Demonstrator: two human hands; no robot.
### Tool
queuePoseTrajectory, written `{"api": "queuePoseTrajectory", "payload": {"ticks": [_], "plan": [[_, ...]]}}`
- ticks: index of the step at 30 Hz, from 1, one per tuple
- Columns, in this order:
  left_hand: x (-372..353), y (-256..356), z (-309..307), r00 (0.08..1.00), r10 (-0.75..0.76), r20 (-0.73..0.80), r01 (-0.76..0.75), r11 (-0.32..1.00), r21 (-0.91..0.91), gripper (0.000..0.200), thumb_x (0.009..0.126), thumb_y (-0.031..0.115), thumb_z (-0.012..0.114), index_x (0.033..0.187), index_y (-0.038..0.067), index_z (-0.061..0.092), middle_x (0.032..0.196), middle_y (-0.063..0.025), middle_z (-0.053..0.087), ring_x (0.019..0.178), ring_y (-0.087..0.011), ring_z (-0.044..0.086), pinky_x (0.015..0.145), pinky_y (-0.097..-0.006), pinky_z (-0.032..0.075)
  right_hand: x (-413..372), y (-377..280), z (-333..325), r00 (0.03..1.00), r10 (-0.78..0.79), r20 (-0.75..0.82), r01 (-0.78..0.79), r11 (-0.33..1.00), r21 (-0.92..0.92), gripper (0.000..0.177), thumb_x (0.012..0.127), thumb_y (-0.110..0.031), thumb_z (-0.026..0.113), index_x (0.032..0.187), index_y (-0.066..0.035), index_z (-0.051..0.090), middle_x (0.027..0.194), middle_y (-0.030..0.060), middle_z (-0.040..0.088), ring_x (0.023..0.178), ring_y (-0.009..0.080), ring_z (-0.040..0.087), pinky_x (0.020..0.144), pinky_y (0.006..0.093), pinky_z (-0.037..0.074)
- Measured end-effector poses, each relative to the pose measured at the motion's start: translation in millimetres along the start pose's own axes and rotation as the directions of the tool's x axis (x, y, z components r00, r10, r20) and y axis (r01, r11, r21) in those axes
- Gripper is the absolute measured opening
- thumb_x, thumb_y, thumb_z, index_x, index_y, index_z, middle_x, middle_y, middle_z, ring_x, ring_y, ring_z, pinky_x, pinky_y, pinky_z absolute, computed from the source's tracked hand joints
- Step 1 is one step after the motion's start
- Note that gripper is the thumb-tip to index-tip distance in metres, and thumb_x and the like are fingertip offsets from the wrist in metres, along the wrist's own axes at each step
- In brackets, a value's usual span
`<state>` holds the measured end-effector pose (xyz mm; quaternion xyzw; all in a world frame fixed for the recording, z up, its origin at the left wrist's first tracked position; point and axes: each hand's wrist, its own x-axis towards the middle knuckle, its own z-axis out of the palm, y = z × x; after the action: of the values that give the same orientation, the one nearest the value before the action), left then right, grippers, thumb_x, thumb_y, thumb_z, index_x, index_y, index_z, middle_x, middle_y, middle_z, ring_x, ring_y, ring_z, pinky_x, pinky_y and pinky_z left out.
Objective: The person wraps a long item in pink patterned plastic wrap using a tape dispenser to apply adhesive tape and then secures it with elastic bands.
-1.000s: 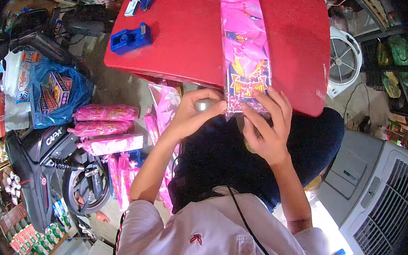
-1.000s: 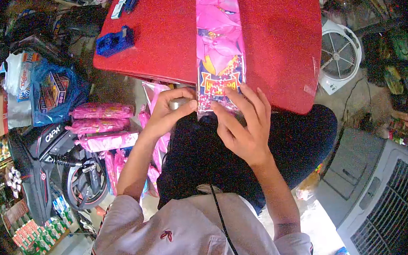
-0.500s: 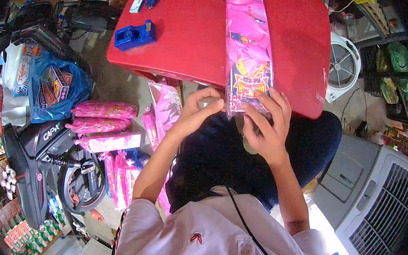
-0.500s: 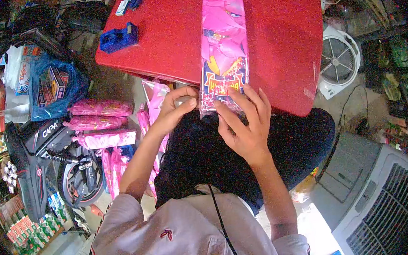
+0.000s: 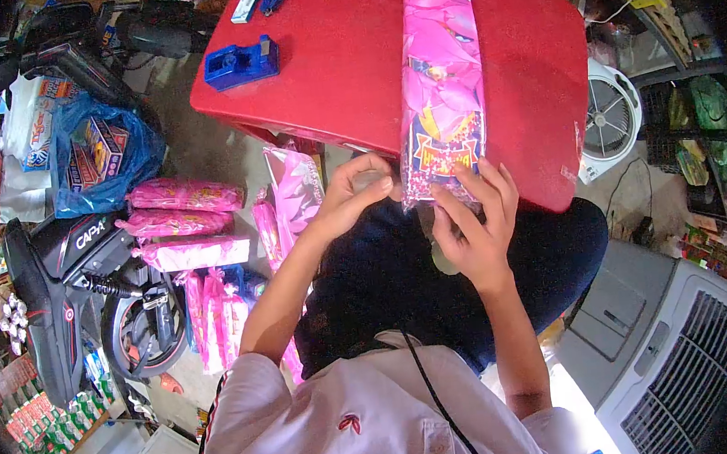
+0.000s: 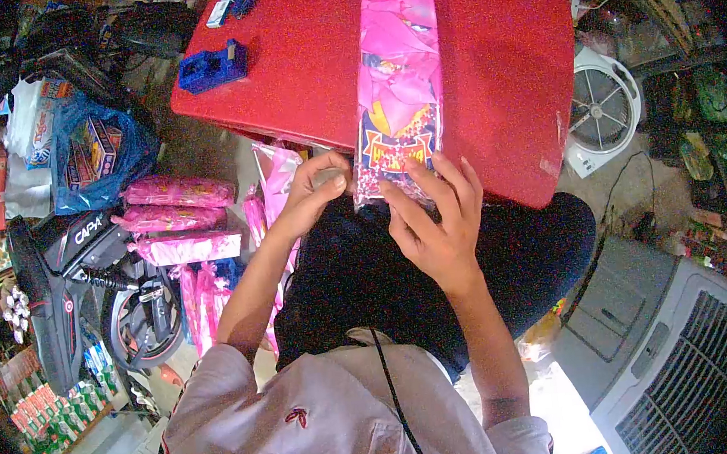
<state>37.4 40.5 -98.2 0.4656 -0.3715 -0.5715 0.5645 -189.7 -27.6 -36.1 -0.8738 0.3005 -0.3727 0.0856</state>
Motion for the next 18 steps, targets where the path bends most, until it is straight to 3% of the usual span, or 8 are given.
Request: {"api": "queuePoseTrajectory", "payload": {"ticks": [8, 18], "plan": [[7, -23, 16, 0.998, -0.051, 0.034, 0.057, 0.974, -0.219, 0.033, 0.1, 0.03, 0.068, 0.115, 0.001, 0.067, 0.101, -0.0048, 0.07, 0.094, -0.0117, 0.066, 0.087, -0.03, 0.053, 3, -1, 0, 0.998, 0.069, -0.013, -0.066, 0.988, 0.139, 0.044, 0.072, -0.005, 0.083, 0.114, -0.02, 0.078, 0.137, 0.0063, 0.061, 0.13, 0.036, 0.054, 0.107, 0.0492, 0.047], [8, -30, 33, 0.995, -0.033, 0.094, 0.068, 0.914, -0.401, 0.03, 0.105, 0.028, 0.062, 0.12, 0.002, 0.064, 0.098, -0.0032, 0.067, 0.086, -0.0114, 0.063, 0.074, -0.0297, 0.054, -4, 6, 10, 0.999, -0.042, -0.017, 0.04, 0.997, -0.068, 0.066, 0.065, -0.011, 0.091, 0.128, -0.015, 0.069, 0.139, 0.0129, 0.057, 0.13, 0.0384, 0.053, 0.105, 0.049, 0.048]]}}
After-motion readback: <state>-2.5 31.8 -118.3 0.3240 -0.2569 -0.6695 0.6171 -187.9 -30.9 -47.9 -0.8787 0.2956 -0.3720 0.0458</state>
